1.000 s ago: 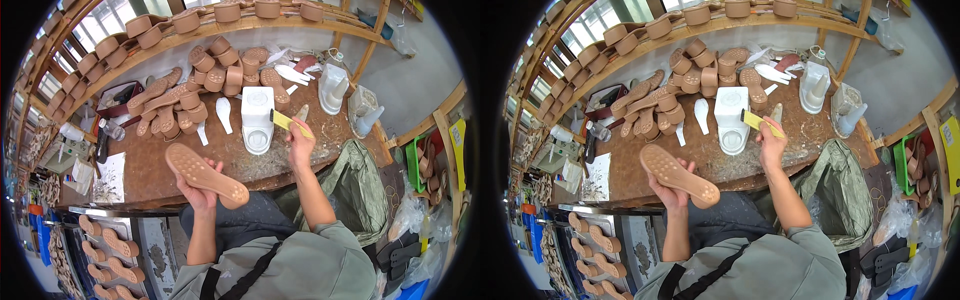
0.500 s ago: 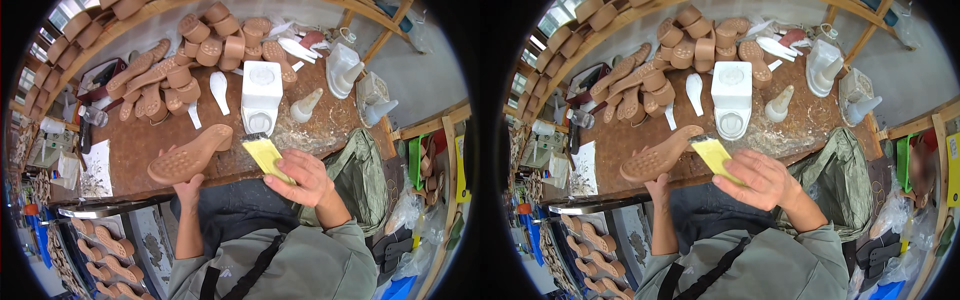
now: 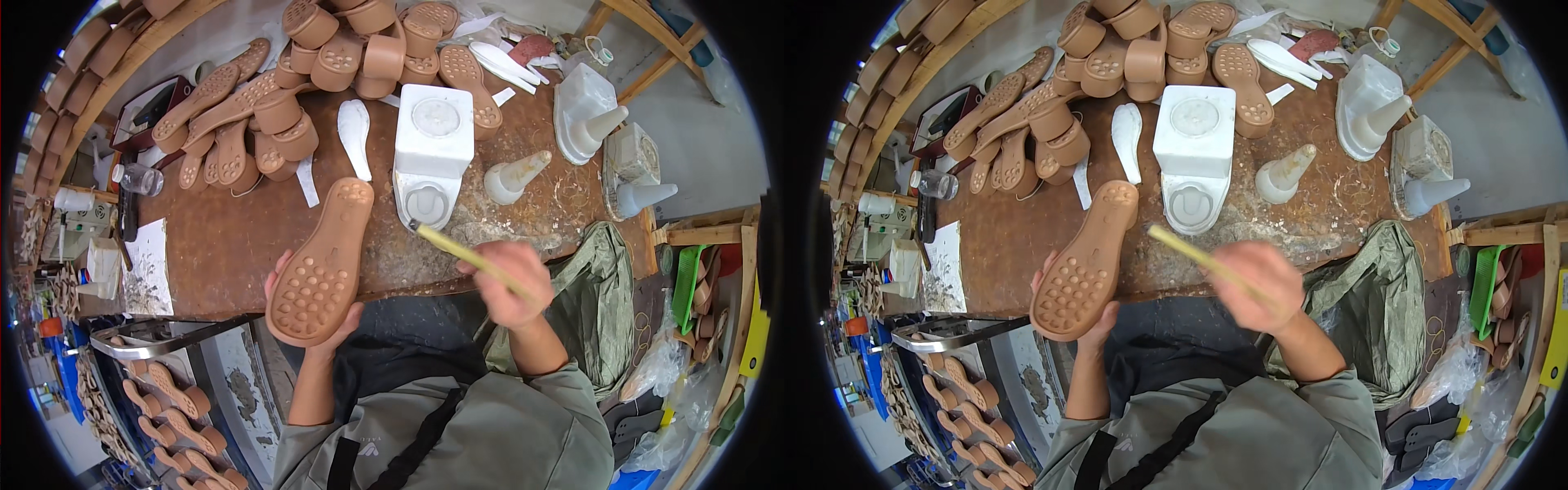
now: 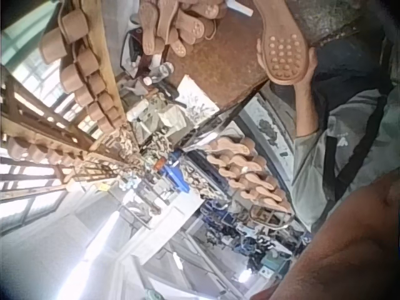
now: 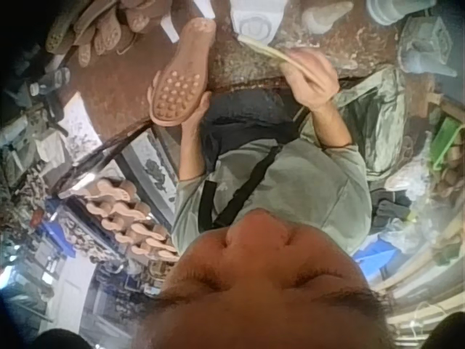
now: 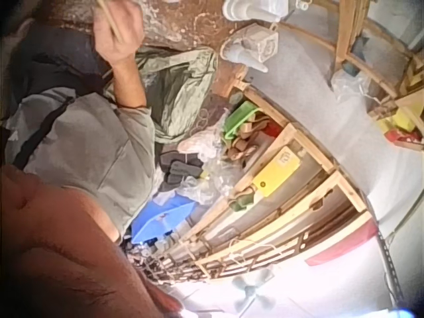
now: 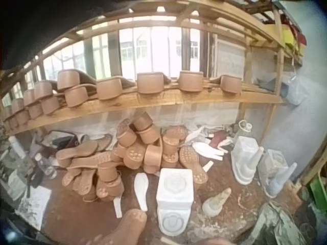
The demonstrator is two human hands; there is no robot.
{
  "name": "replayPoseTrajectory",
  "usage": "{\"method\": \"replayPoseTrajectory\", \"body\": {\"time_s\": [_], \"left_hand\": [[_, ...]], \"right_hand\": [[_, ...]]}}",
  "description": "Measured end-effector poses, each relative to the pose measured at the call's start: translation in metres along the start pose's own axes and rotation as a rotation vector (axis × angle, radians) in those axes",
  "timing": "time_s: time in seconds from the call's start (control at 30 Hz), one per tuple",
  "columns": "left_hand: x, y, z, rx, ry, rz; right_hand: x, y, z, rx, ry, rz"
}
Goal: The person repeatedly applies a clear adhesive to the bottom of multiple brown shoe soles using a small brush. They dip the brush into a white container, spread the glue across the textured surface, and place each treated sole onto a wooden rack. The process is repeated for several soles throughout the clip.
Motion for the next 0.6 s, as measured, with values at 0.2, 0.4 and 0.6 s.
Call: {"method": "replayPoseTrajectory", "body": {"time_s": [0.2,0.4,0.6], "left_hand": [[0.006,0.009,-0.016,-0.401,-0.256,-0.129],[0.030,0.001,-0.010,-0.357,-0.270,0.001],[0.057,-0.017,-0.010,-0.596,-0.583,0.132]], "right_hand": [[0.020,0.098,0.017,-0.253,0.302,-0.873],[0.023,0.095,-0.015,0.052,0.090,-0.609],[0.024,0.095,-0.028,0.276,-0.015,-0.476]]}}
Point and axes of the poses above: each hand's wrist, its own x-axis away from the middle knuckle, its own z-axis out of the back of the hand, y = z × x, the point moved 9 cm from there along -x, towards the middle knuckle, and after that the axes turned 14 degrees about y, right-handed, at the moved point
